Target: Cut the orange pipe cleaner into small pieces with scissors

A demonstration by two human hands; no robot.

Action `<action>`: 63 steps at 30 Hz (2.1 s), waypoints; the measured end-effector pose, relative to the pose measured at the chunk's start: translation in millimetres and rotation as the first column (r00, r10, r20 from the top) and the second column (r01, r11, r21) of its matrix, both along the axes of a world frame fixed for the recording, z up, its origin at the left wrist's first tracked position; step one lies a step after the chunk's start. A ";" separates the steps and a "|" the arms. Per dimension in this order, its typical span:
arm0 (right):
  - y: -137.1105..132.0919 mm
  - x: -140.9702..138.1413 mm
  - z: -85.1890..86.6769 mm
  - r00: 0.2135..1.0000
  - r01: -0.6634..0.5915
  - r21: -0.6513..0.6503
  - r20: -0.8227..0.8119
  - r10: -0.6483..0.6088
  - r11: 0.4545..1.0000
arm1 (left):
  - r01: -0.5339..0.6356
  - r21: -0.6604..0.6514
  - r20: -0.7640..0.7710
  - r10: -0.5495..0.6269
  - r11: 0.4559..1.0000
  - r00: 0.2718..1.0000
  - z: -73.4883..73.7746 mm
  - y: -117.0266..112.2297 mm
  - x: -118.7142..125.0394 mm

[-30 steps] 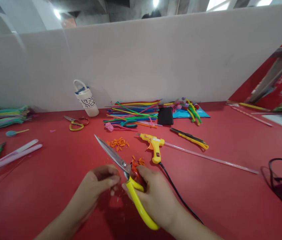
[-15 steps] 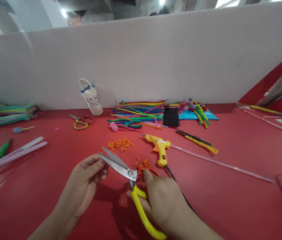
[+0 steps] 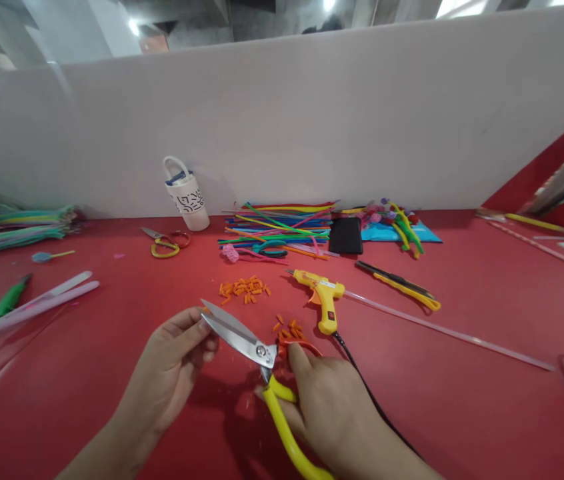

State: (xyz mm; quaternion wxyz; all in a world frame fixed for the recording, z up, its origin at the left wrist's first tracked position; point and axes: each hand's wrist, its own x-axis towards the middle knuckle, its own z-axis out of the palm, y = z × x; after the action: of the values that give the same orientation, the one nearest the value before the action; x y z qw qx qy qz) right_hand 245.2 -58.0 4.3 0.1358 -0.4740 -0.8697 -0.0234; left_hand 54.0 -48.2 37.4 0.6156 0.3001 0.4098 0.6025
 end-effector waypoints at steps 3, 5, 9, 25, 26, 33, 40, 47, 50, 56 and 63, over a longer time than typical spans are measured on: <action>-0.6 0.5 0.2 1.000 -0.004 0.010 -0.004 0.004 1.000 | 0.008 -0.006 -0.002 -0.008 1.000 1.000 0.5 0.2 -0.4; -0.3 0.1 1.4 1.000 -0.007 0.025 -0.010 0.007 1.000 | 0.011 -0.016 -0.002 -0.011 1.000 1.000 0.8 0.3 -0.7; 0.5 -0.9 4.0 1.000 -0.008 0.068 -0.003 0.008 0.998 | 0.010 -0.029 0.004 -0.010 1.000 1.000 1.9 0.0 -1.1; 4.7 2.8 2.7 0.996 0.046 -0.083 -0.070 -0.052 0.995 | 0.024 -0.015 -0.009 -0.024 1.000 1.000 0.9 1.2 -3.1; 5.2 2.0 4.1 0.988 0.062 -0.172 -0.128 -0.085 0.983 | 0.029 -0.015 -0.018 -0.029 0.999 0.999 0.3 1.9 -2.9; 3.5 -8.1 20.0 0.613 -0.217 -0.677 -0.655 -0.442 0.703 | 0.137 -0.088 -0.171 -0.151 0.987 0.974 -6.4 -0.5 4.9; 0.0 -11.6 22.5 0.510 -0.283 -0.726 -0.667 -0.542 0.627 | 0.345 -0.163 -0.356 -0.382 0.924 0.853 -19.1 -9.8 22.6; 0.7 -16.0 27.3 0.580 -0.282 -0.691 -0.676 -0.455 0.666 | 0.406 -0.144 -0.525 -0.418 0.902 0.742 -29.8 -15.0 30.5; 7.7 -11.4 24.6 0.608 -0.175 -0.679 -0.644 -0.465 0.713 | 0.397 -0.076 -0.644 -0.349 0.915 0.681 -27.7 -13.8 27.8; 34.1 6.6 16.8 0.657 0.229 -0.525 -0.538 -0.528 0.820 | 0.402 0.103 -0.824 -0.148 0.910 0.547 -24.1 -6.5 19.1; 45.8 16.4 6.3 0.698 0.283 -0.448 -0.510 -0.502 0.848 | 0.276 0.196 -0.806 -0.006 0.941 0.592 -33.1 6.4 9.1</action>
State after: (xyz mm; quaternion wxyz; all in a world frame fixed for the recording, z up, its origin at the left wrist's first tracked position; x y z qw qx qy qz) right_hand 261.6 -12.1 10.6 0.3175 -0.6484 -0.6451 0.2502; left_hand 63.0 -41.8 4.3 0.3618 0.6581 0.5182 0.4092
